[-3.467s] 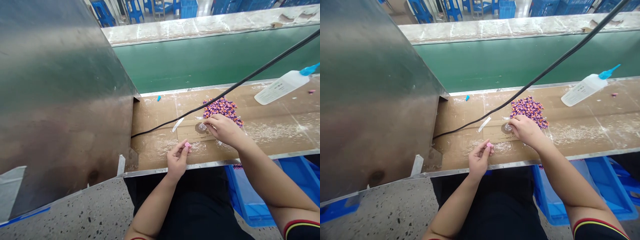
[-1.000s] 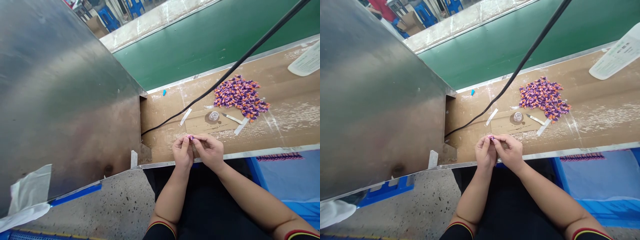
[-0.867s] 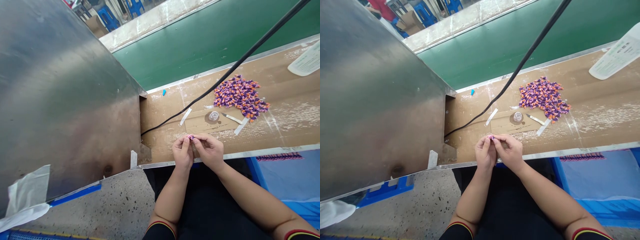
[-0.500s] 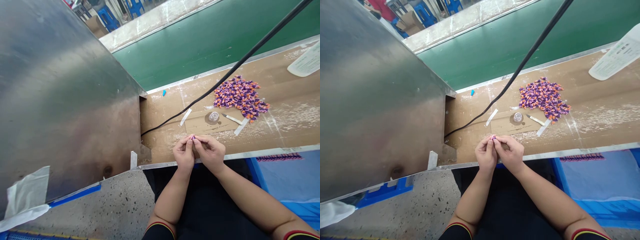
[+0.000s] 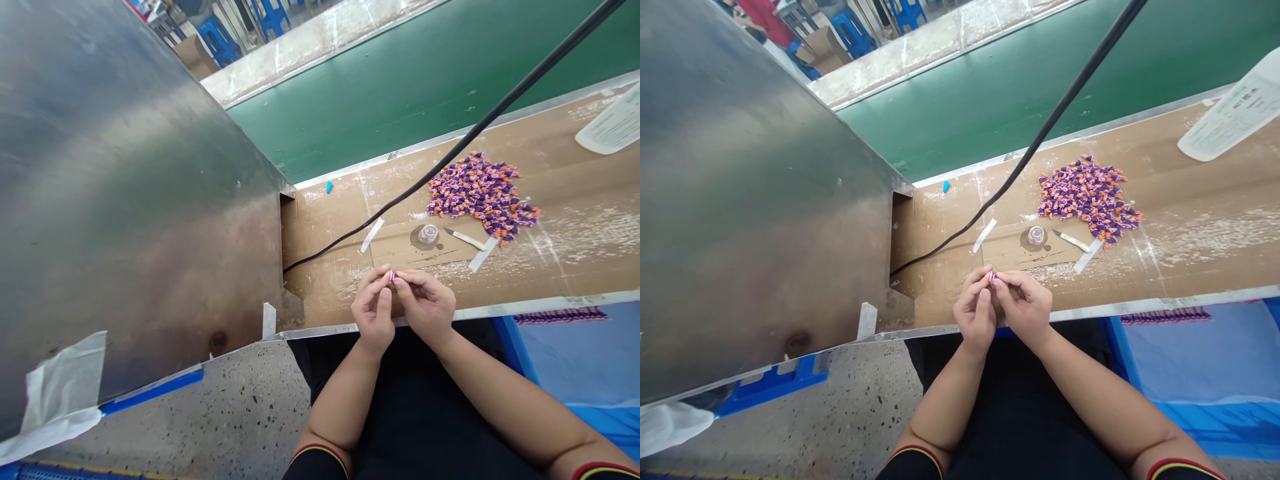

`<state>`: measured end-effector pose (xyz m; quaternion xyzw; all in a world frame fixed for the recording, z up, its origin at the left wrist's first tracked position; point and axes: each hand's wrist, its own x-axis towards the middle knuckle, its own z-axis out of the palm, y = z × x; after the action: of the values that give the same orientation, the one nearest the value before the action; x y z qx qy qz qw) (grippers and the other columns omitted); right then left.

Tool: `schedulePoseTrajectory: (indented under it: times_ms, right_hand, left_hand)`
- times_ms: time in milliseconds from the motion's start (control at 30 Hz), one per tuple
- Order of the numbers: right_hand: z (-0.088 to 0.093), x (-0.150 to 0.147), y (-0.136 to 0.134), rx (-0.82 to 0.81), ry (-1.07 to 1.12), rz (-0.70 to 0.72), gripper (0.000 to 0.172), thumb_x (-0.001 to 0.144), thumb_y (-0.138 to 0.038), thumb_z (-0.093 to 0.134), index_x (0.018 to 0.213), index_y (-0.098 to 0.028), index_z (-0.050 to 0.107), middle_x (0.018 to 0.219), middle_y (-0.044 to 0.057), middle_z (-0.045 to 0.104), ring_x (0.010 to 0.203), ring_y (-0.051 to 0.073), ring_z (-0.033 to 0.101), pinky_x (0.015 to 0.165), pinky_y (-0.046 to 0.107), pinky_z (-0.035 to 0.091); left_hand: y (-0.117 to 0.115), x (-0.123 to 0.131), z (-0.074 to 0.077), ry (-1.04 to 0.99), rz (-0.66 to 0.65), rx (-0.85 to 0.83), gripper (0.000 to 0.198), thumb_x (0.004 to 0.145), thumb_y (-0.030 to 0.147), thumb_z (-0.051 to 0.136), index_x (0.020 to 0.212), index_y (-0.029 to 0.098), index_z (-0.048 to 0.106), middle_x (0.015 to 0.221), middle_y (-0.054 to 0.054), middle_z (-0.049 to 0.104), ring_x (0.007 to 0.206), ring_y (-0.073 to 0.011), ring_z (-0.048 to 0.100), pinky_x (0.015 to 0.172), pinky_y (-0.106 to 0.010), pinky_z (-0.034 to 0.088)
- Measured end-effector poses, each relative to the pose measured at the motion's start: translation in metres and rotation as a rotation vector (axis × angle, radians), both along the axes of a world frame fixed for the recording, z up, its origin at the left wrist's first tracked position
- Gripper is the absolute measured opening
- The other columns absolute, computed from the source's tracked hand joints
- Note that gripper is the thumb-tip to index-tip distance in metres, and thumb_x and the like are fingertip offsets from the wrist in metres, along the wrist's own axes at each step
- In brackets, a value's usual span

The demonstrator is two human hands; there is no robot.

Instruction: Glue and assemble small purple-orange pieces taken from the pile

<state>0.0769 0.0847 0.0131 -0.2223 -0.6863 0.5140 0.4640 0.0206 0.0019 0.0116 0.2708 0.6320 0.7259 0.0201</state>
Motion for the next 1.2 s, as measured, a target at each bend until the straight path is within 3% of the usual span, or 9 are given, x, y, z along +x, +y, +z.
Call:
schedulePoseTrajectory:
  times_ms: [367, 633, 1200]
  right_hand:
    - [-0.0022, 0.0013, -0.0011, -0.134, 0.001, 0.007, 0.008, 0.097, -0.031, 0.075, 0.097, -0.024, 0.080, 0.094, 0.006, 0.083, 0.075, 0.021, 0.081, 0.071, 0.033, 0.072]
    - [0.0014, 0.0008, -0.0008, -0.125, 0.061, 0.018, 0.006, 0.096, -0.022, 0.075, 0.097, -0.025, 0.080, 0.094, 0.004, 0.084, 0.076, 0.019, 0.082, 0.070, 0.029, 0.071]
    - [-0.0035, 0.0022, -0.0002, -0.110, 0.036, 0.019, 0.006, 0.098, -0.028, 0.075, 0.096, -0.024, 0.079, 0.093, 0.006, 0.083, 0.075, 0.020, 0.081, 0.070, 0.032, 0.070]
  left_hand:
    - [-0.0063, -0.0013, -0.0085, 0.106, -0.159, 0.041, 0.039, 0.108, 0.033, 0.052, 0.141, 0.029, 0.072, 0.140, -0.008, 0.073, 0.130, -0.0259, 0.069, 0.113, -0.043, 0.056]
    - [-0.0057, -0.0021, -0.0060, 0.088, -0.153, 0.056, 0.038, 0.107, 0.034, 0.054, 0.139, 0.031, 0.074, 0.136, -0.008, 0.075, 0.126, -0.0264, 0.071, 0.112, -0.044, 0.056]
    - [-0.0048, -0.0012, -0.0062, 0.089, -0.144, 0.069, 0.037, 0.106, 0.036, 0.055, 0.137, 0.030, 0.075, 0.134, -0.009, 0.076, 0.125, -0.0267, 0.071, 0.112, -0.045, 0.056]
